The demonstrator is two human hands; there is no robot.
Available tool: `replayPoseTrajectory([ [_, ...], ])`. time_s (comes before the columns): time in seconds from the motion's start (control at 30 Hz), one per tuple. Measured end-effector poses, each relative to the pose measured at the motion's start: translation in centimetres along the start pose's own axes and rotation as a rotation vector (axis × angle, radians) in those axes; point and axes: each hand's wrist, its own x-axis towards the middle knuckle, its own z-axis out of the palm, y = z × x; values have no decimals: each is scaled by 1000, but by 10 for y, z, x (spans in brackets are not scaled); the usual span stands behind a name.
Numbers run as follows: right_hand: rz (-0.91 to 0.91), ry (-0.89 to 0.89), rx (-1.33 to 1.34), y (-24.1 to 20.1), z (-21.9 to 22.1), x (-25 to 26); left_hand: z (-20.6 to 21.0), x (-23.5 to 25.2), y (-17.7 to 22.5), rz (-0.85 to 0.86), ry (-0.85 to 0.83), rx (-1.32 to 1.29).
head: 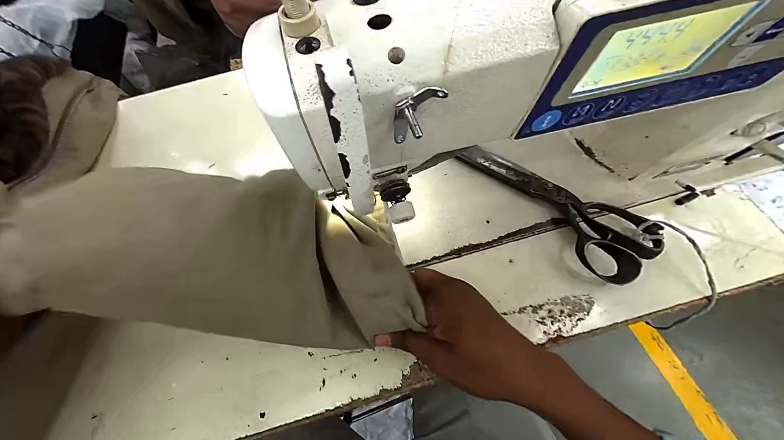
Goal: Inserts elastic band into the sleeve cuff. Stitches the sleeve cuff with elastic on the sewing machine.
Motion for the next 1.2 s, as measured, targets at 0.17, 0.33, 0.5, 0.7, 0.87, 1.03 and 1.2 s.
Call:
replayPoseTrajectory([
  [0.17,-14,6,-168,0,7,-2,4,22,25,98,-279,-60],
  [0.33,17,74,-273,-8,16,6,-29,-12,191,495,126,-376],
  [0.5,-10,-12,-252,-8,17,-5,34,29,205,445,-137,-308],
  [0.7,-29,-346,147,-1,-35,4,29,48,192,652,-297,-343],
  [0.87,-33,-348,12,-7,-25,11,22,56,190,558,-373,-240],
  [1.03,-75,-207,72,4,-13,0,34,47,192,567,-316,-426],
  [1.2,117,8,151,10,-37,21,48,29,197,261,-178,-601],
])
